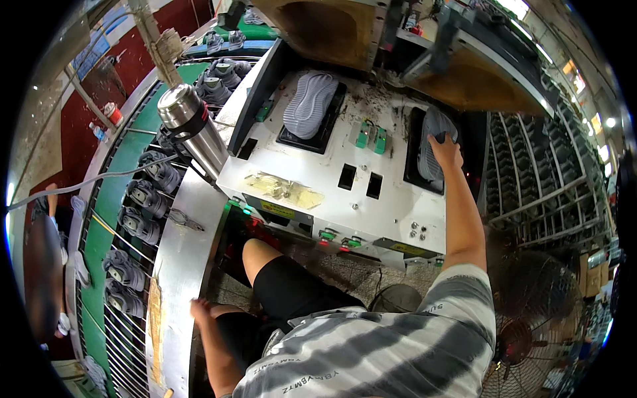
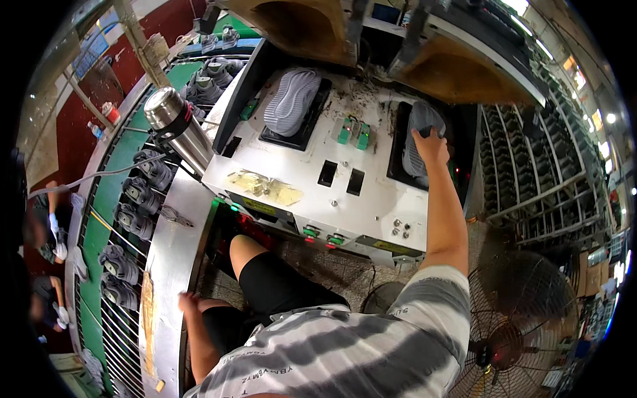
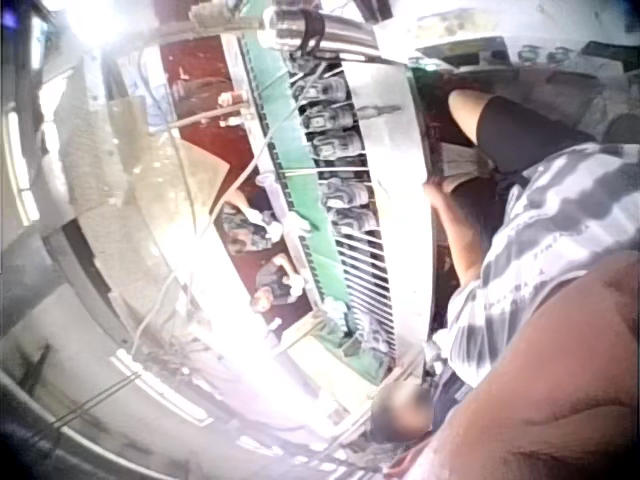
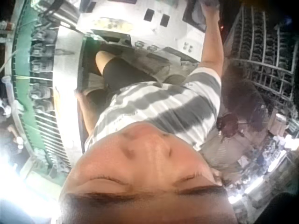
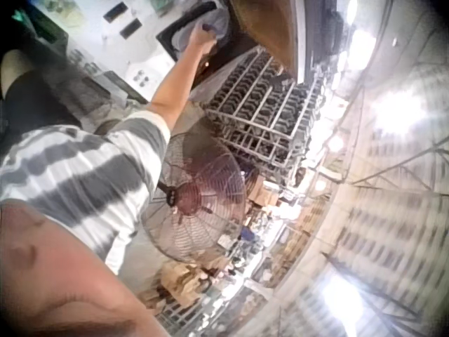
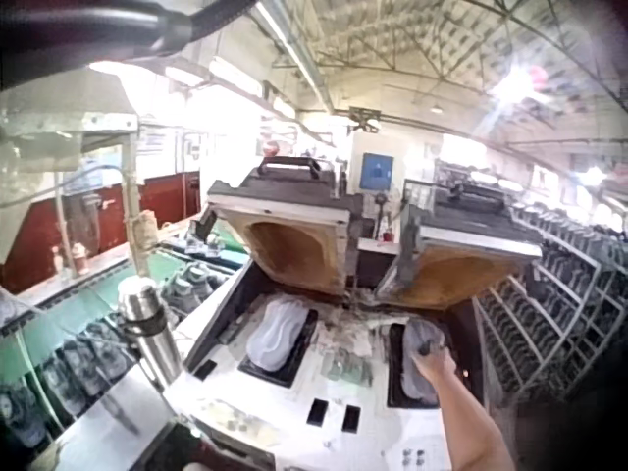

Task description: The person picks up grey shoe uppers and soles from a conveyor belt, places them into a sole-pressing machine to join them, and then places the assembled shoes back onto the belt.

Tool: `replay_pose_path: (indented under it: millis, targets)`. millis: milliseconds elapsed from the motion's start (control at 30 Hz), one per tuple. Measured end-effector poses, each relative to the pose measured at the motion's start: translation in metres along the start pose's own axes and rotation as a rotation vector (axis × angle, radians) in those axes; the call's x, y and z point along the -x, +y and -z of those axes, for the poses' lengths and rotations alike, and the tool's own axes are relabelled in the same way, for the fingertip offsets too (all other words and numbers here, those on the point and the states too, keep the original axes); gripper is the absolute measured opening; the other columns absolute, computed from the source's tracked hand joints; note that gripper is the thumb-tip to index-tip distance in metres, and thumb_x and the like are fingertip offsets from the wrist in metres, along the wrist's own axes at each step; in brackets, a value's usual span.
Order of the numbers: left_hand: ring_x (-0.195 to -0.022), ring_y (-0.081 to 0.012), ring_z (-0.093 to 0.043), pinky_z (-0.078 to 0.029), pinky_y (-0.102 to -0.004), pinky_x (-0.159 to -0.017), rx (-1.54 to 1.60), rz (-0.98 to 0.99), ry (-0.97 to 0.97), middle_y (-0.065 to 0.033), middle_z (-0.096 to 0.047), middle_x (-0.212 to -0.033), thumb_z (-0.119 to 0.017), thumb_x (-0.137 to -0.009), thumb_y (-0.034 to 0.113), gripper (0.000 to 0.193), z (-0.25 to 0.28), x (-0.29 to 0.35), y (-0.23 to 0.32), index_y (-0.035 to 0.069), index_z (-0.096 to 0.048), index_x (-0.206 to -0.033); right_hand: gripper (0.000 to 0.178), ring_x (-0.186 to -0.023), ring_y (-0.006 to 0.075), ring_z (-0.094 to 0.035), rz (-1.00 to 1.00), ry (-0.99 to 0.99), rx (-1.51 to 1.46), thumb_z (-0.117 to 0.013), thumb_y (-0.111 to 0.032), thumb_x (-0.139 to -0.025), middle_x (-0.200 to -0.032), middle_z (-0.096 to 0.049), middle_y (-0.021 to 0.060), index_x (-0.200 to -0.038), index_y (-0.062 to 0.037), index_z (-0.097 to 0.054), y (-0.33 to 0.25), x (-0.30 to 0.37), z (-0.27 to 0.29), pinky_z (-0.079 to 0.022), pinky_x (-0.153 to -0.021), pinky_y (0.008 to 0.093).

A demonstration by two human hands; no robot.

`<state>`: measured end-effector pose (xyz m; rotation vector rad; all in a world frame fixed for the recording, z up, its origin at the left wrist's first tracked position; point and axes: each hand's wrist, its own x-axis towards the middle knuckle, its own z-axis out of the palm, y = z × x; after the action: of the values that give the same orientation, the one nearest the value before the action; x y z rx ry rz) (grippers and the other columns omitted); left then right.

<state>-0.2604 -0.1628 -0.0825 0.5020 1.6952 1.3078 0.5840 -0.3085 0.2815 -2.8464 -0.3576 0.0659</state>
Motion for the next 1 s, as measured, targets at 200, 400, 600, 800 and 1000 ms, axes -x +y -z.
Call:
replay_pose_path:
  millis: [200,400,600,800,1000]
  targets:
    - [-0.057,-0.0093,-0.049,-0.042,-0.0285,-0.052,-0.524,-0.180,-1.016,0.0019,-0.052,-0.062,-0.055,-0.090,0.020,0.025,-0.234,0.262,0.059,0.005,-0.060,-0.071,0.037,-0.098,0.0353,-0.057,0.509,0.540,-0.262,-0.063,-0.029,-0.085,-0.107,-0.057,0.0185,-0.110,-0.0016,-0.060,0.112,0.083,-0.037,-0.046,-0.083,0.0422]
    - [-0.084,-0.0345,-0.064,-0.050,-0.0404,-0.074,-0.843,-0.800,-1.862,-0.0170,-0.067,-0.087,-0.055,-0.089,0.023,0.024,-0.308,0.379,0.016,0.002,-0.067,-0.093,0.023,-0.060,0.0182,-0.032,-0.443,0.762,-1.234,-0.054,-0.015,-0.090,-0.068,-0.032,0.0020,-0.077,-0.0069,-0.037,0.215,0.228,-0.110,-0.038,-0.065,0.0339]
    - [-0.087,-0.0349,-0.064,-0.049,-0.0418,-0.077,-0.825,-0.668,-1.734,-0.0174,-0.068,-0.088,-0.050,-0.089,0.018,0.024,-0.340,0.375,-0.006,0.003,-0.068,-0.093,0.031,-0.058,0.0181,-0.031,-0.667,0.008,-2.168,-0.046,-0.029,-0.094,-0.063,-0.029,0.0030,-0.074,-0.0098,-0.033,0.288,0.233,-0.129,-0.036,-0.065,0.0388]
    - [-0.076,-0.0209,-0.065,-0.051,-0.0343,-0.073,-0.693,-0.515,-1.234,-0.0123,-0.069,-0.082,-0.058,-0.087,0.019,0.021,-0.275,0.247,0.022,0.001,-0.068,-0.091,0.021,-0.059,0.0183,-0.042,-0.066,-0.371,-0.933,-0.064,-0.016,-0.075,-0.068,-0.045,0.0036,-0.075,-0.0032,-0.048,0.175,0.323,-0.188,-0.038,-0.058,0.0360]
    - [-0.068,-0.0286,-0.062,-0.048,-0.0388,-0.066,-0.675,-0.552,-0.220,-0.0192,-0.066,-0.076,-0.054,-0.086,0.024,0.027,-0.111,0.080,0.079,0.001,-0.068,-0.086,0.024,-0.068,0.0261,-0.056,0.897,0.088,-1.053,-0.066,-0.007,-0.074,-0.078,-0.054,0.0109,-0.094,-0.0044,-0.054,-0.067,0.330,-0.174,-0.047,-0.062,0.0333]
